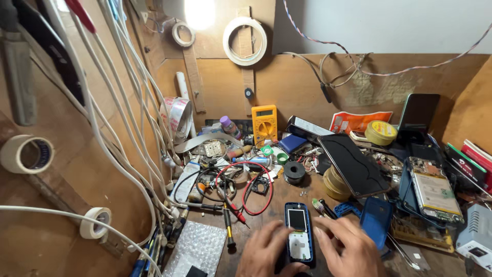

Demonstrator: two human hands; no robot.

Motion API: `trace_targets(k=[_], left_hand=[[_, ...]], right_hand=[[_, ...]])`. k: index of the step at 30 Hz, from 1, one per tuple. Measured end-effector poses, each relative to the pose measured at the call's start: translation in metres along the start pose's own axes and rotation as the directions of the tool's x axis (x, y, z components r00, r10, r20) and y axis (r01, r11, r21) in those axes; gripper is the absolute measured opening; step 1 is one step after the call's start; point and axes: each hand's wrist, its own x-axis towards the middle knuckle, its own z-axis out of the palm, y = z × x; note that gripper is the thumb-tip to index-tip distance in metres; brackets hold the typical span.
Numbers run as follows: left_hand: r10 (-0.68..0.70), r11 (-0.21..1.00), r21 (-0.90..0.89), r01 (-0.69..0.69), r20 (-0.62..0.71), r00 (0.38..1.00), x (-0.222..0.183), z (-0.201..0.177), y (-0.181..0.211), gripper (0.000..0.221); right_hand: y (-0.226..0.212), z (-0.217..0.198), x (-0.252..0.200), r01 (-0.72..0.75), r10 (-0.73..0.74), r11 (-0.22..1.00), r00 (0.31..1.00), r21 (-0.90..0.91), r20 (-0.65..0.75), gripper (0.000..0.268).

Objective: The person uses a toothbrush to clean the interior and components of a mobile phone at a workbench, then handles a small electronic component.

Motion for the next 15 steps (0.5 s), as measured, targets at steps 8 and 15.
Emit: trace_targets(k=[8,15], left_hand=[[0.059,0.998,0.025,-0.059,0.012,0.998,-0.007,0.018,-0.006,0.043],[0.023,1.0,-0.002,-0.023,0.044,0.999,-0.003,0.013,0.001,0.041]], right_hand=[[-0.014,0.016,0.043,-0.262,0.251,0.964,0.955,0.053,0.158,0.021],[-0.012,0.02,0.051,-0.41,0.368,0.905,0.889,0.114,0.273,0.024]])
